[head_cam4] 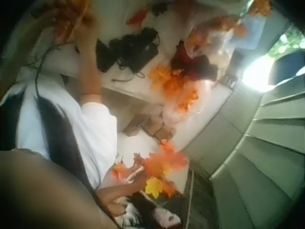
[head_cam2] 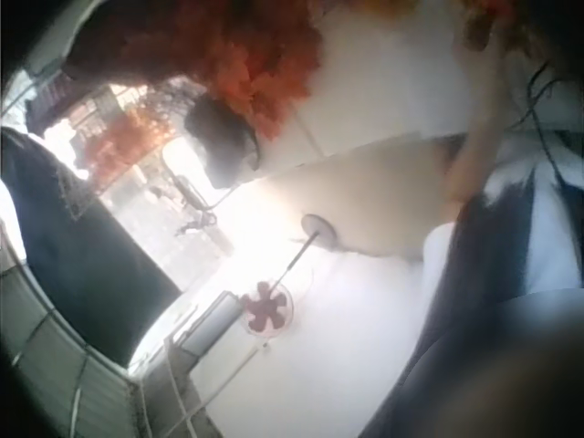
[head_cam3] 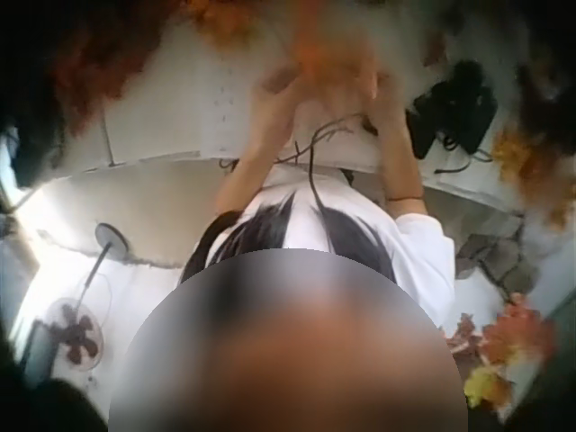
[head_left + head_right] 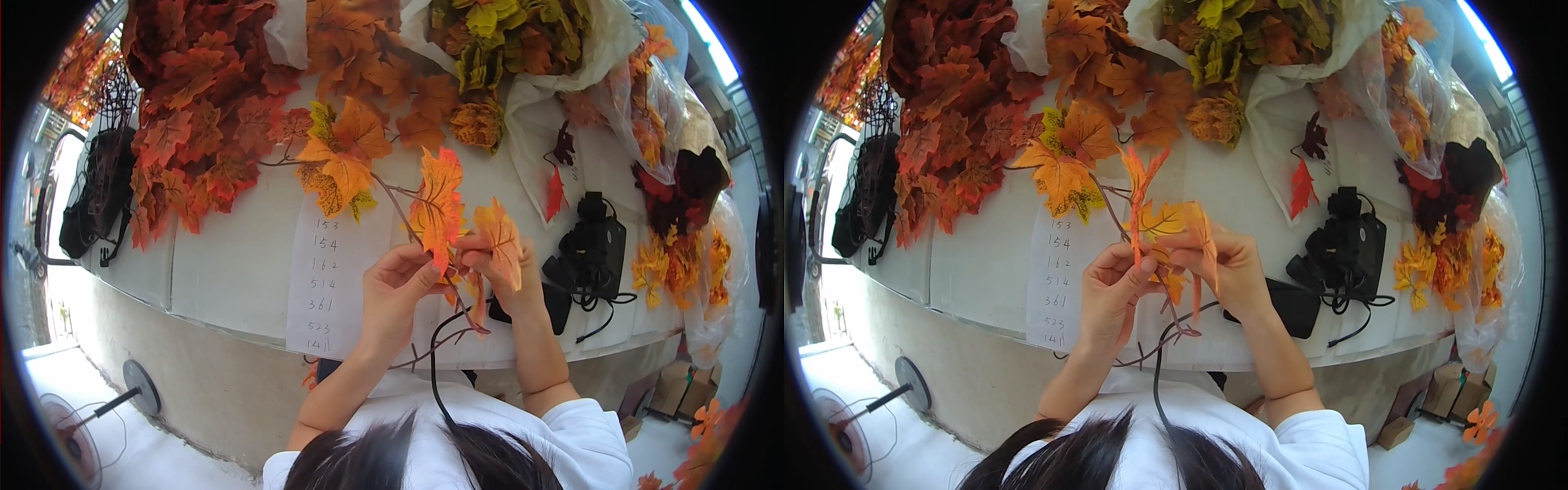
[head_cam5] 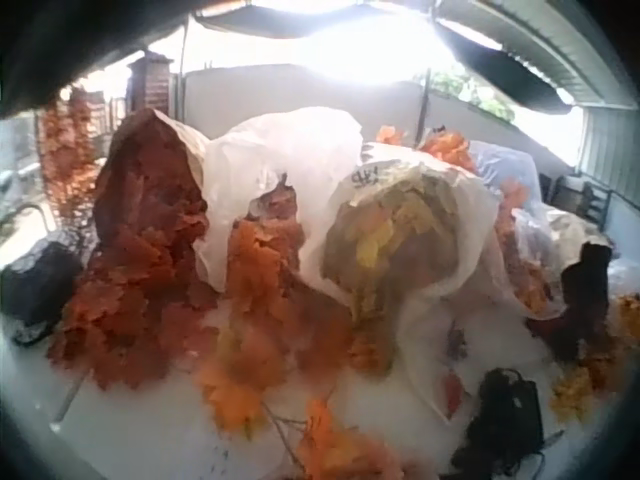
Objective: The person attaches artificial maple leaves to a plastic vine by hand to create a decorative garland.
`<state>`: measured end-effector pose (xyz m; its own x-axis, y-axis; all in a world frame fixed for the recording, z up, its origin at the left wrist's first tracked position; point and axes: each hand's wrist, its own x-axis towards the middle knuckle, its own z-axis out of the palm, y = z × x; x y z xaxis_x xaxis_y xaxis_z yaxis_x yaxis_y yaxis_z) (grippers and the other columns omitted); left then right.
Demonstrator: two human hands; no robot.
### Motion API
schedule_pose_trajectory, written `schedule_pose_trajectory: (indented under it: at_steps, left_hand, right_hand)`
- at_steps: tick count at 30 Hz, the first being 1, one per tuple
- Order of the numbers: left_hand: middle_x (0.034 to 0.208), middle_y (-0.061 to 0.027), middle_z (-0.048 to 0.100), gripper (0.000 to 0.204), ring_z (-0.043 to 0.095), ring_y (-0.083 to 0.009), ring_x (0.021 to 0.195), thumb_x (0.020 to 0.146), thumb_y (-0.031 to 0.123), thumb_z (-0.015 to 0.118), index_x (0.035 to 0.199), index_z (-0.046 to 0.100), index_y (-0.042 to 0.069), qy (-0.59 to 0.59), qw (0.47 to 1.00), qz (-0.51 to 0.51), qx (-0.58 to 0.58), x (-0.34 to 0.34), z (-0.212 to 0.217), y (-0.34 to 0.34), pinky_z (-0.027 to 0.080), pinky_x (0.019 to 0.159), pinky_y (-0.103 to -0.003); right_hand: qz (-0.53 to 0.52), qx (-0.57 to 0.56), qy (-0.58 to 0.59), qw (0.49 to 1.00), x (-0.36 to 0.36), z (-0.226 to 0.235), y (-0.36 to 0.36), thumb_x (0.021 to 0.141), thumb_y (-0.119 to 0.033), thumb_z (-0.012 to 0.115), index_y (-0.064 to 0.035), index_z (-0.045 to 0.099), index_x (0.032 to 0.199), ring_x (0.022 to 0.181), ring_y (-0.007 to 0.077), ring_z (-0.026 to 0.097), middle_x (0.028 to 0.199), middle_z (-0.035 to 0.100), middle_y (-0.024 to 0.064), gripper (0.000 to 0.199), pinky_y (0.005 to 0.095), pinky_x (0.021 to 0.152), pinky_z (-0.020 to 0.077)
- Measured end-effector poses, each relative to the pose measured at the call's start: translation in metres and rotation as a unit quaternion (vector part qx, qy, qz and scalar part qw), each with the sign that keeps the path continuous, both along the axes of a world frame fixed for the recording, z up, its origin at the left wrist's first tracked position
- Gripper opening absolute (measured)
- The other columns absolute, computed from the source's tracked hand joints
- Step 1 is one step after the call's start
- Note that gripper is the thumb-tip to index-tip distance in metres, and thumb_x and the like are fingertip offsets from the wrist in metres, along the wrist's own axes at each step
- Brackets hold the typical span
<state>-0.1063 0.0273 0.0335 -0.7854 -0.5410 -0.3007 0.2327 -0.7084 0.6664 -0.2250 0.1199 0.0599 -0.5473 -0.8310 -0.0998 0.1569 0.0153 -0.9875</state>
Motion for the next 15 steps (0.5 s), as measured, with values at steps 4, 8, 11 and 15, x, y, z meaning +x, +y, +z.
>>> schedule_pose_trajectory:
  at_steps: [4,8,11,15]
  left_hand:
    - [0.086,-0.0091,0.058,0.017,0.058,-0.0153,0.075,0.076,0.003,0.059,0.091,0.052,-0.001,-0.007,1.000,0.007,-0.006,-0.003,-0.005,-0.001,0.050,0.062,-0.028]
    - [0.086,-0.0095,0.059,0.015,0.057,-0.0149,0.074,0.076,0.002,0.057,0.090,0.052,-0.002,0.006,1.000,0.009,-0.018,-0.005,-0.004,-0.004,0.049,0.059,-0.028]
    - [0.083,-0.0089,0.059,0.015,0.058,-0.0144,0.072,0.076,0.006,0.059,0.087,0.053,-0.001,0.011,1.000,0.012,-0.022,-0.009,0.000,-0.003,0.049,0.057,-0.027]
    - [0.081,-0.0093,0.059,0.015,0.058,-0.0151,0.071,0.075,0.008,0.061,0.085,0.054,-0.001,0.006,0.999,0.023,-0.029,-0.010,-0.004,-0.002,0.050,0.057,-0.027]
  right_hand:
    - [-0.015,-0.032,-0.004,0.999,0.000,-0.013,0.002,0.074,-0.005,0.061,-0.0006,0.063,0.087,0.067,0.0103,0.051,0.078,0.055,0.0038,0.014,0.0218,0.061,0.0423]
    - [-0.014,-0.013,0.004,1.000,0.001,-0.014,0.000,0.073,-0.001,0.061,0.0020,0.058,0.087,0.069,0.0118,0.056,0.077,0.058,0.0064,0.014,0.0223,0.063,0.0454]
    - [-0.068,-0.044,-0.039,0.996,0.003,-0.009,0.000,0.070,0.003,0.062,0.0027,0.052,0.086,0.075,0.0162,0.059,0.080,0.058,0.0091,0.019,0.0247,0.066,0.0485]
    - [-0.081,-0.099,-0.119,0.985,0.007,-0.015,-0.002,0.066,0.007,0.064,0.0020,0.048,0.085,0.078,0.0199,0.060,0.080,0.058,0.0110,0.024,0.0270,0.068,0.0501]
